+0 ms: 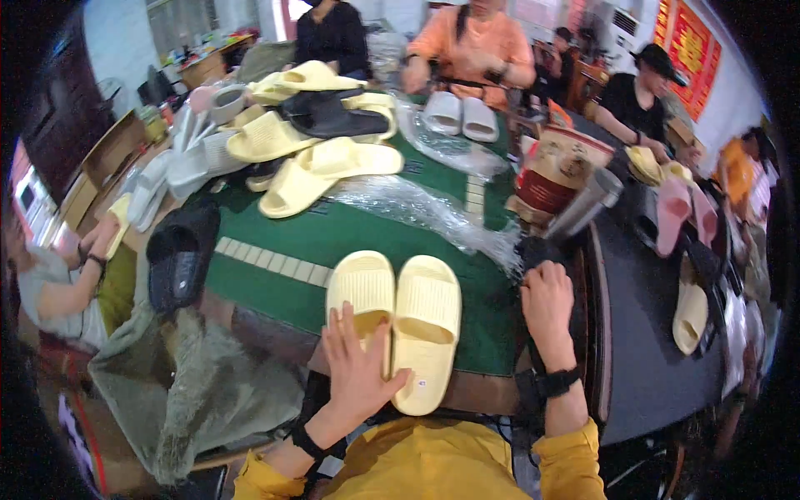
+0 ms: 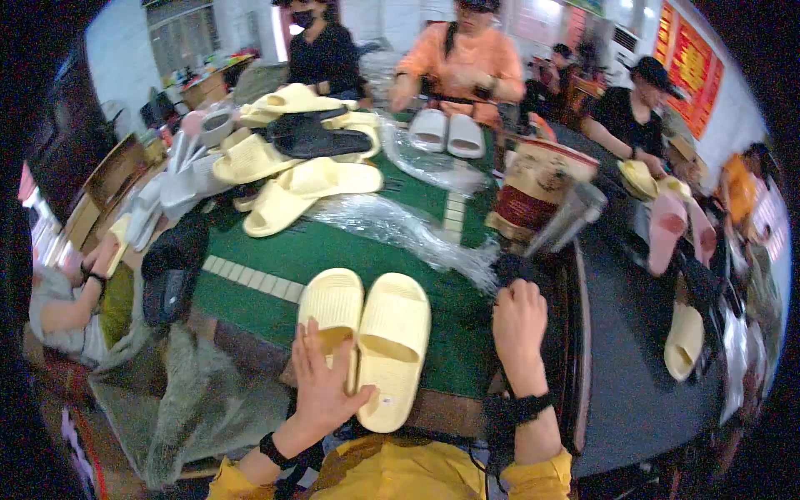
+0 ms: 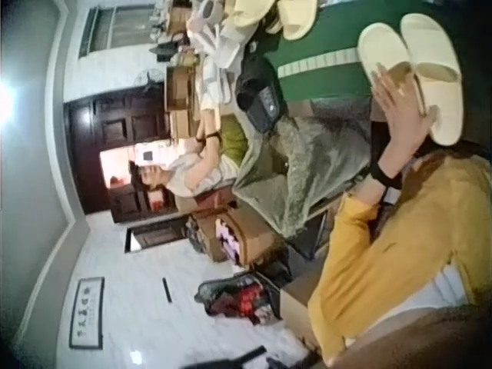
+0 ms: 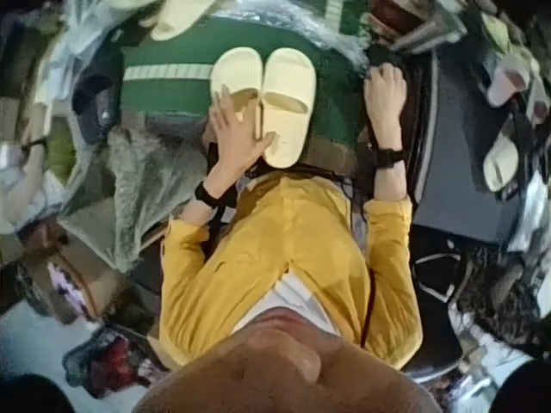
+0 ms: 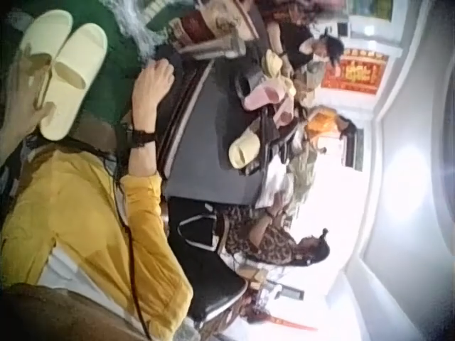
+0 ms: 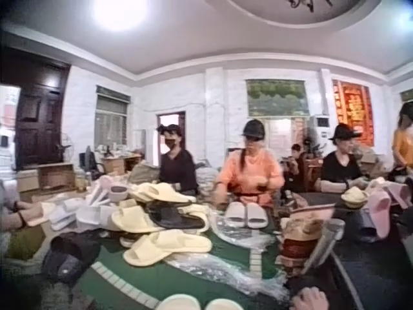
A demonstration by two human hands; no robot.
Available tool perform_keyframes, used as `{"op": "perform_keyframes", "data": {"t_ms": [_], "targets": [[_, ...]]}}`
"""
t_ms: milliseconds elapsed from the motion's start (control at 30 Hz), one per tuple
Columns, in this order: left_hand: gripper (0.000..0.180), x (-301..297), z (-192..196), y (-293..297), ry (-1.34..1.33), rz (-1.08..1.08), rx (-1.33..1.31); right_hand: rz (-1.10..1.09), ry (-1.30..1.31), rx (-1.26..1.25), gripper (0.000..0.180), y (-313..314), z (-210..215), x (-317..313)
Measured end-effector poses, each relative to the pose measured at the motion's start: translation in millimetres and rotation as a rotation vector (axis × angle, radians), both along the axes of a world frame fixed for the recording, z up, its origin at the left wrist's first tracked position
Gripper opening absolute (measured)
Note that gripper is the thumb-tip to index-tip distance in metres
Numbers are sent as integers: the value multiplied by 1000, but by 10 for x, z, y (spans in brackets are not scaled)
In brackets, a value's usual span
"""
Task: The recorder is inspecting and tidying loose threads or small defects on pairs of plastic slippers at a shared workbench.
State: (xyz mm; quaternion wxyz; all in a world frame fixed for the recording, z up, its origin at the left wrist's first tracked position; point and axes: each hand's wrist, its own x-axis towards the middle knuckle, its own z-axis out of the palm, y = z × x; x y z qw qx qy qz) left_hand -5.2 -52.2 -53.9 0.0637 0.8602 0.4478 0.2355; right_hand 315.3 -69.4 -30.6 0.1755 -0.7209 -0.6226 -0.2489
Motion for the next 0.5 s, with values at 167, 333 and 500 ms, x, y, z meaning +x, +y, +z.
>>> {"op": "perform_keyframes", "data": {"t_ms": [167, 333, 500], "targets": [[75, -13, -91, 35, 38, 24, 1, -86, 173, -11, 7, 81, -49, 16], [53, -323, 140, 289, -37, -38, -35, -203, 502, -14, 7, -140, -6, 459], [33, -1082, 503, 785, -1367, 26, -385, 119, 1378, 499, 42, -471, 71, 826]]}}
